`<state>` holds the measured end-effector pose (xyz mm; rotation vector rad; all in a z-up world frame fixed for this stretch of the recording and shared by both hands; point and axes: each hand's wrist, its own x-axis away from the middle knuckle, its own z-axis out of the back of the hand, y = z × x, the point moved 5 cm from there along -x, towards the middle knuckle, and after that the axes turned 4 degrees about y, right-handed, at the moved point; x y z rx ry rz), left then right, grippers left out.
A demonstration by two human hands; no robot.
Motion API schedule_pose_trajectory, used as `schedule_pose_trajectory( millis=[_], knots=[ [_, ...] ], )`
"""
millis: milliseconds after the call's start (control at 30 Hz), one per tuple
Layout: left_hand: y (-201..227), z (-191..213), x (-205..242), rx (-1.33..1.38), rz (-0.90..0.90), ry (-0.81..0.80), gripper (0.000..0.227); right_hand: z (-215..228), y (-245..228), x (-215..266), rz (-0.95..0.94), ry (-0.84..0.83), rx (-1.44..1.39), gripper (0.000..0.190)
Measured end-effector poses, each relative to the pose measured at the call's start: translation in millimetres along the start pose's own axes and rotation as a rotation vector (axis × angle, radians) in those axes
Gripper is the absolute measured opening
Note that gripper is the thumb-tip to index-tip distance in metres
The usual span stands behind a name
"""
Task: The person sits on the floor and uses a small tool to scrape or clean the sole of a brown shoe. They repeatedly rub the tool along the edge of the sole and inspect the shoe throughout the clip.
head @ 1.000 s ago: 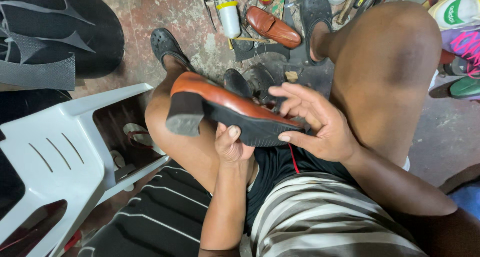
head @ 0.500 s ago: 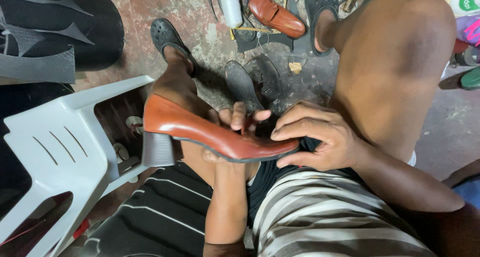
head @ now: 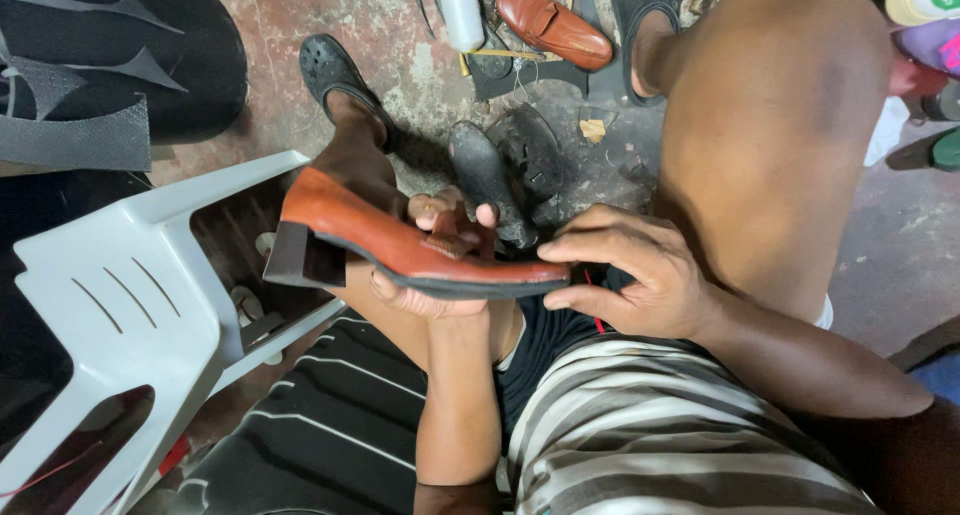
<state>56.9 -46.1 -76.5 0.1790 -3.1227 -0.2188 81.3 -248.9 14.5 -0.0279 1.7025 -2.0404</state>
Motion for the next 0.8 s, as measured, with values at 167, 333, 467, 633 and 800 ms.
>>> schedule_pose_trajectory(
  millis=[167, 333, 467, 633, 800],
  knots=[
    [-6.1, 6.9, -1.2, -0.009, 0.038, 0.098, 0.051, 0.0, -0.5, -0.9, -0.020, 0.080, 0.012, 0.039],
    [-13.3, 10.0, -2.4, -0.052, 0.085, 0.187, 0.053, 2.5, -2.4, -4.5, -0.035, 0.105, 0.048, 0.032],
    [-10.9, 7.2, -6.3, -0.115, 0.052, 0.201, 0.051, 1.9, -0.2, -7.0, -0.131, 0.125, 0.037, 0.031],
    [-7.4, 6.6, -10.2, -0.092, 0.021, 0.231, 0.053, -6.6, 21.6, -4.9, -0.383, 0.059, -0.169, 0.023],
    [-13.3, 14.8, -12.4, -0.187, 0.094, 0.351, 0.060, -8.5, 40.9, 8.2, -0.457, -0.072, 0.002, 0.033]
  ],
)
